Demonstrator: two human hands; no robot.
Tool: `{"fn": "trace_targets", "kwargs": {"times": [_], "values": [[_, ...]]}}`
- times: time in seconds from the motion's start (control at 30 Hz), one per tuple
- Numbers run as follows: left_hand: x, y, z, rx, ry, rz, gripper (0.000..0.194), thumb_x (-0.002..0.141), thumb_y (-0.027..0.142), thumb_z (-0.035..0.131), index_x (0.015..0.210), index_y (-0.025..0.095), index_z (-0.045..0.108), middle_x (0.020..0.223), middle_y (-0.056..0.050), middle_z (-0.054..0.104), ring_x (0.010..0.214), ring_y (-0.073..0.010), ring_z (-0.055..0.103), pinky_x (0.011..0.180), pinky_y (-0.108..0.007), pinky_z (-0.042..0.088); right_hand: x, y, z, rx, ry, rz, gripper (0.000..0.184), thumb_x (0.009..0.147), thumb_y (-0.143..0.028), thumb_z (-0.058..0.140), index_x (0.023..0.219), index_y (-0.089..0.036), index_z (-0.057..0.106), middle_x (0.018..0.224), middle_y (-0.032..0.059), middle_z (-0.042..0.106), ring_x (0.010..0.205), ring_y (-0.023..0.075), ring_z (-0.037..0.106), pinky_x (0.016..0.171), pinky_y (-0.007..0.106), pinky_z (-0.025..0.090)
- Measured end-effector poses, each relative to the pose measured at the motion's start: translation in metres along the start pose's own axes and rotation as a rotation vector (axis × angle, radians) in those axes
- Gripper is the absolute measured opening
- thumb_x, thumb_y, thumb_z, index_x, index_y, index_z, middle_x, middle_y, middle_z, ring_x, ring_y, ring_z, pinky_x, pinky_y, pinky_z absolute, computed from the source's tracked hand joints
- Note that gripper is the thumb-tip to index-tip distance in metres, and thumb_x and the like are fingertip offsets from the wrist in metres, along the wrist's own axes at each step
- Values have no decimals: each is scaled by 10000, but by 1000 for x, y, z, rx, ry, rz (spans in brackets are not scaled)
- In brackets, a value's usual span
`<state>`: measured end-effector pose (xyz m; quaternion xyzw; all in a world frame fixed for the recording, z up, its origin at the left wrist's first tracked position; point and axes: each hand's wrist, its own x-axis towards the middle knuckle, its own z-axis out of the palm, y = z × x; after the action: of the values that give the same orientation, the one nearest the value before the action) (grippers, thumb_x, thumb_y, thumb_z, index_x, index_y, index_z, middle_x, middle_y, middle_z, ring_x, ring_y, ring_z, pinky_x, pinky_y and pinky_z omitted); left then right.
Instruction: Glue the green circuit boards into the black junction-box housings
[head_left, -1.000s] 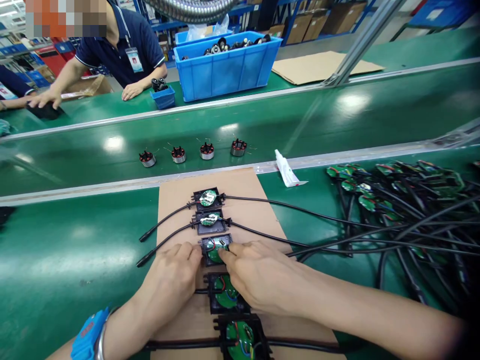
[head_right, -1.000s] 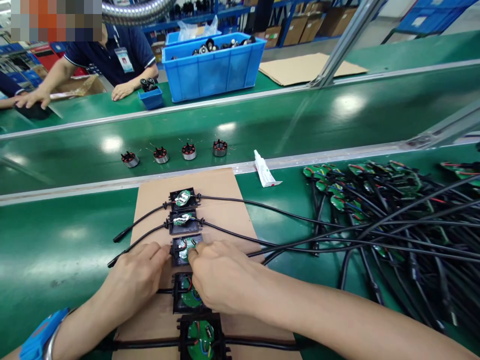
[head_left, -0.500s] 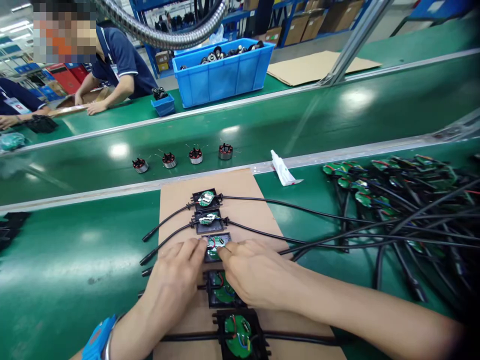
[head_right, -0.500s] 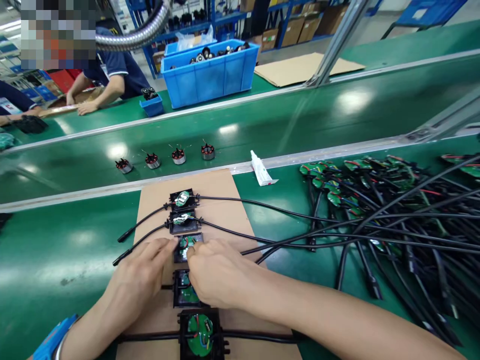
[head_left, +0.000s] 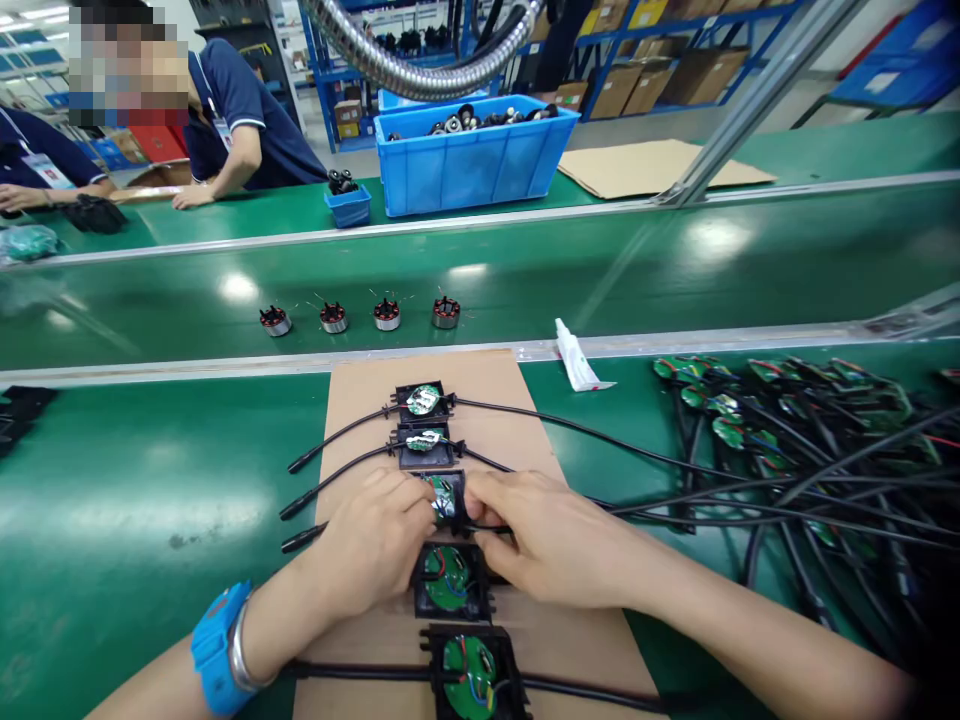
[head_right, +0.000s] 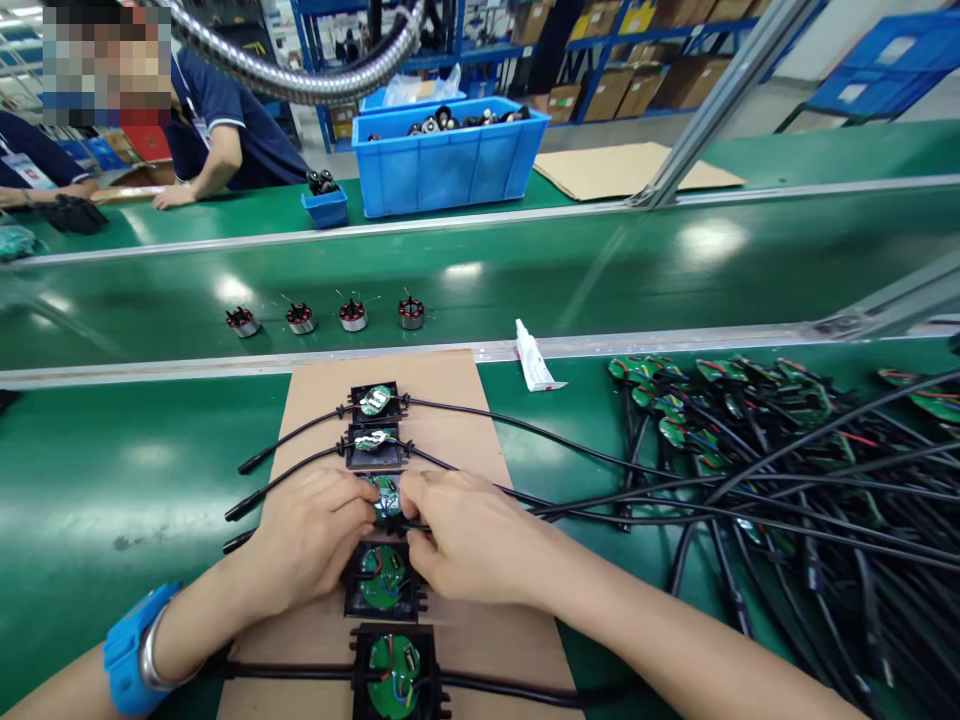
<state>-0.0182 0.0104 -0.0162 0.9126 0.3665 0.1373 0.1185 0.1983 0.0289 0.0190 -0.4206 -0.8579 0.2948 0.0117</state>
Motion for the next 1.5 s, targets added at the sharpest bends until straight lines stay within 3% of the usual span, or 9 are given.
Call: {"fn": "trace_targets", "kwargs": {"times": [0.17,0.27,0.53,0.77,0.87,1.03,1.2,1.33,1.5], "values": [[-3,-6,8,-43,-63,47,215,882,49,407,894,158,593,1055,-74,638,926,-214,576,841,-379,463,-1,3,22,-204,129,-76,140,877,-148,391,829,-172,521,786,52,601,650,181,550,581,299,321],[-2,-6,8,-43,-92,37,202,874,49,418,895,166,581,1043,-72,633,945,-219,571,858,-379,451,0,9,33,-218,188,36,227,934,-185,310,850,-157,519,726,66,605,594,187,550,555,309,297],[4,0,1,-30,-166,-48,228,882,66,397,1018,185,536,877,-49,591,812,-224,530,771,-386,452,4,10,26,-162,81,118,215,926,-149,288,924,-167,502,675,38,626,568,171,558,540,293,278],[4,0,4,-41,-160,8,502,784,13,435,1256,179,475,1061,-75,594,928,-237,544,858,-403,456,6,22,37,-354,69,48,182,870,-135,356,970,-155,506,714,54,609,560,184,526,499,295,226],[8,3,5,1,-176,-9,510,733,29,480,1223,160,531,1039,-91,582,904,-254,540,807,-409,474,8,21,42,-431,59,55,144,835,-108,408,905,-160,523,761,67,604,589,174,528,507,282,247],[9,4,5,-20,-182,-55,449,746,59,493,1167,178,593,1041,-96,564,911,-257,532,783,-406,476,7,21,43,-452,200,-15,157,869,-104,419,853,-157,565,767,62,580,663,173,521,556,274,329],[4,2,7,-38,-168,-41,595,759,47,480,1338,183,466,1129,-97,554,948,-243,517,848,-413,460,3,32,44,-239,409,-169,195,924,-166,427,896,-133,617,844,85,574,832,197,510,747,318,442],[8,6,5,-13,-221,-56,570,781,70,453,1343,166,477,1145,-117,536,962,-260,502,811,-426,458,5,44,56,-243,545,-317,260,925,-97,377,917,-114,636,823,85,590,772,190,475,701,308,459],[18,15,1,10,-266,-143,524,768,106,450,1281,153,545,1098,-114,546,902,-266,491,750,-451,436,12,51,66,-363,572,-367,351,931,-72,309,855,-99,650,792,95,589,747,201,453,662,311,446]]}}
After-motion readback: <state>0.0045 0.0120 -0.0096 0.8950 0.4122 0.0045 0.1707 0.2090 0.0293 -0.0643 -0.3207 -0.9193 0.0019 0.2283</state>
